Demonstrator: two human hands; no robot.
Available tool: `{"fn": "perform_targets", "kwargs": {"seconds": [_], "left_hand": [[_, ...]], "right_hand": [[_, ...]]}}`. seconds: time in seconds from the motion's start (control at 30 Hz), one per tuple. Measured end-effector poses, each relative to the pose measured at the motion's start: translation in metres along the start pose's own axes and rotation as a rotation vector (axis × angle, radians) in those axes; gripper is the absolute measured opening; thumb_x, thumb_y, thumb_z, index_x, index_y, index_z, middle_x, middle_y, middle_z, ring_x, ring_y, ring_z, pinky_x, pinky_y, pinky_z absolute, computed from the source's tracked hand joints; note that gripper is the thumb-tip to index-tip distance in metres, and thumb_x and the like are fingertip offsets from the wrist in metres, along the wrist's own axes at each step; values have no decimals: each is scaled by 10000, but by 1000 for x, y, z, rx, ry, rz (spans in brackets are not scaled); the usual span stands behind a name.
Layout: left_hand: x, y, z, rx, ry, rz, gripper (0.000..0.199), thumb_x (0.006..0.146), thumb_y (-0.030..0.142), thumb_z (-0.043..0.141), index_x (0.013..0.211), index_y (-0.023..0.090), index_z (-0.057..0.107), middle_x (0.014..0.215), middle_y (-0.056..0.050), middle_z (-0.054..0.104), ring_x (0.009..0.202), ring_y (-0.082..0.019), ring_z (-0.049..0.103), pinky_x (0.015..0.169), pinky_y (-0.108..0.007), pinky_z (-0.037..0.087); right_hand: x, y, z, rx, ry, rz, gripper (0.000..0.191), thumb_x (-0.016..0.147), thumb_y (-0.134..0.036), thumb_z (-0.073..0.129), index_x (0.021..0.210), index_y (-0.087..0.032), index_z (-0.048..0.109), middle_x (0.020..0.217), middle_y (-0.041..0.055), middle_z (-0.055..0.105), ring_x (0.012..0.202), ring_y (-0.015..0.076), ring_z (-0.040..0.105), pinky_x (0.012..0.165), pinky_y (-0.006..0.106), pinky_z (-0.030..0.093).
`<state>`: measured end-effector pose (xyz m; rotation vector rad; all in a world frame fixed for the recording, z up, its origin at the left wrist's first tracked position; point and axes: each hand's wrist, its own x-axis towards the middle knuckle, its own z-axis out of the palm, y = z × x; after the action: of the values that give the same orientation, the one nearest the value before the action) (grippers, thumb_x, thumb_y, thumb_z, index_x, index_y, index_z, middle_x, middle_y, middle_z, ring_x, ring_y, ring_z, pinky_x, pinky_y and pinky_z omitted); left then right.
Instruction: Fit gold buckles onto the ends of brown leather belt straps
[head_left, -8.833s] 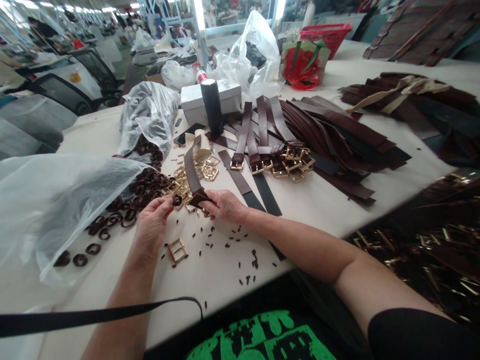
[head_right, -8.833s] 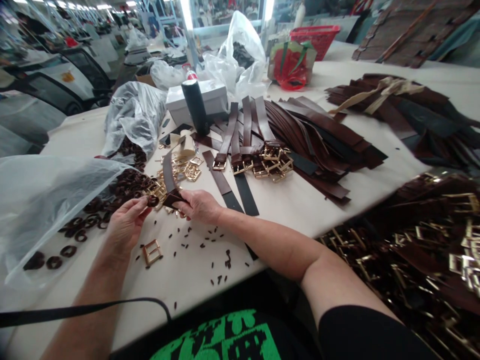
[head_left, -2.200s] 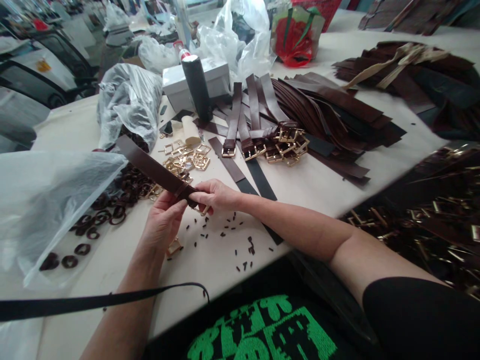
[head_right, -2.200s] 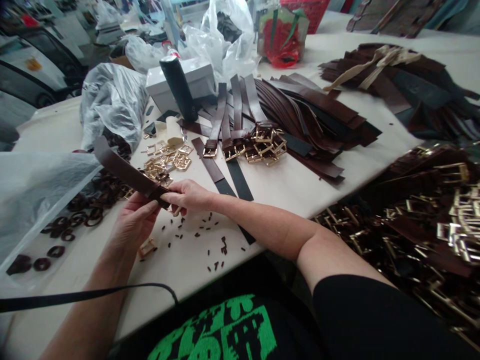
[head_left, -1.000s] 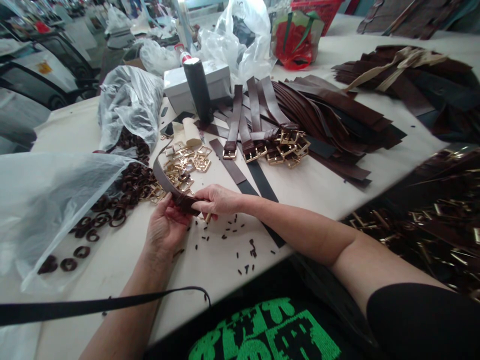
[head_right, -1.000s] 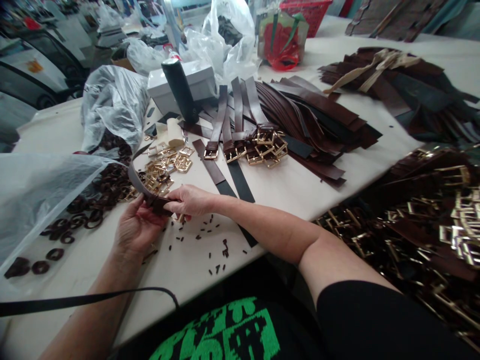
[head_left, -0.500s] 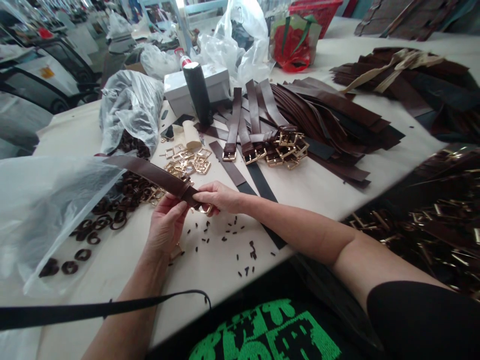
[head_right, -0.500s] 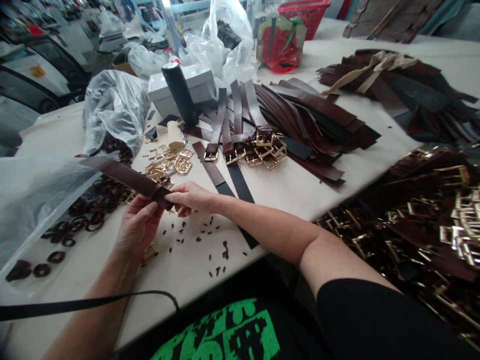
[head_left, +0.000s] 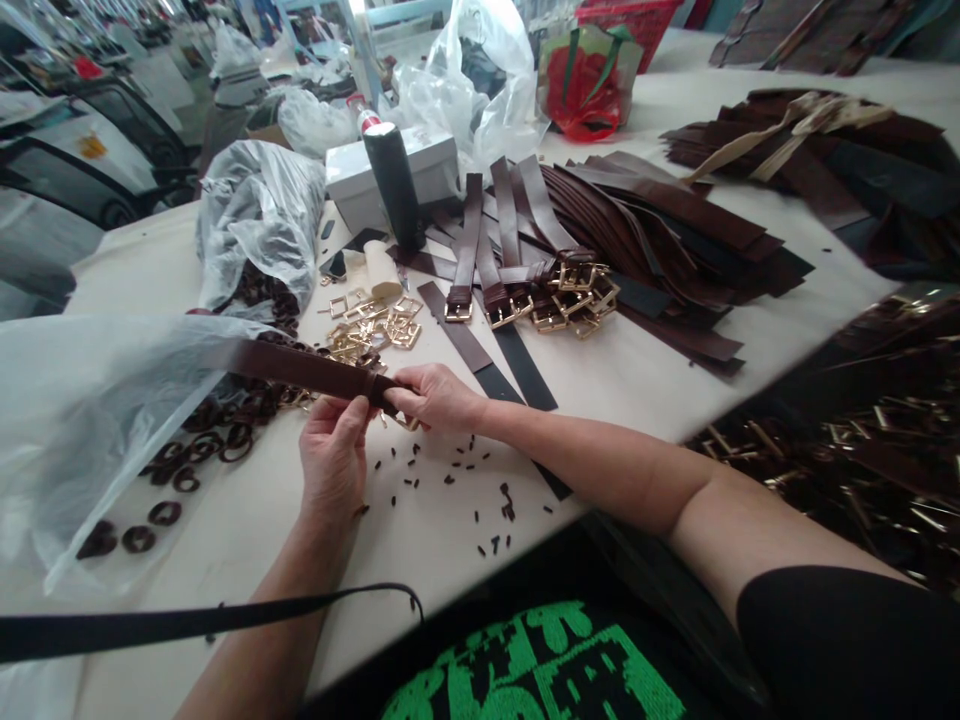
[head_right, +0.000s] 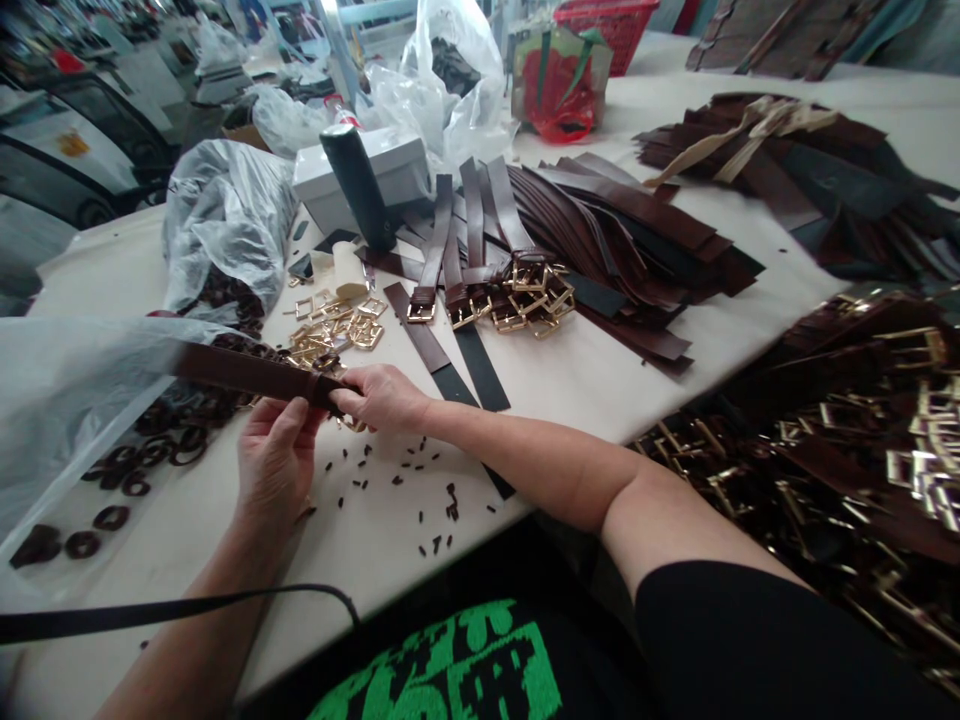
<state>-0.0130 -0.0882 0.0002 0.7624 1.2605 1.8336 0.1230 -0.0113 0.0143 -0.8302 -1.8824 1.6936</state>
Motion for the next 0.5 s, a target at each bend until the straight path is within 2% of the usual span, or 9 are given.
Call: {"fn": "perform_targets", "kwargs": {"seconds": [0.13, 0.37, 0.5], "left_hand": [[2, 1, 1, -67, 57, -19, 318, 585, 339, 927, 734, 180, 695, 794, 15, 733, 726, -119, 692, 741, -235, 576], [3, 0, 6, -150, 60, -114, 360, 512, 305, 969, 785, 190, 763, 838, 7, 762, 792, -114, 706, 804, -206, 568], [2, -2, 7, -120, 30, -125, 369, 526, 286, 963, 827, 182, 779, 860, 0, 762, 824, -113, 700, 821, -192, 559]], "right_hand": [[-2, -2, -1, -205, 36, -81, 222, 940, -163, 573, 721, -132, 577, 555, -65, 531, 469, 44, 492, 511, 160, 350], [0, -2, 0, -436, 72, -138, 204, 920, -192, 610, 727, -129, 622, 596, -37, 541, 551, 78, 462, 550, 209, 298], [2, 4, 2, -474, 67, -187, 187, 924, -203, 619, 755, -127, 646, 631, -27, 556, 564, 79, 457, 556, 216, 304]]}}
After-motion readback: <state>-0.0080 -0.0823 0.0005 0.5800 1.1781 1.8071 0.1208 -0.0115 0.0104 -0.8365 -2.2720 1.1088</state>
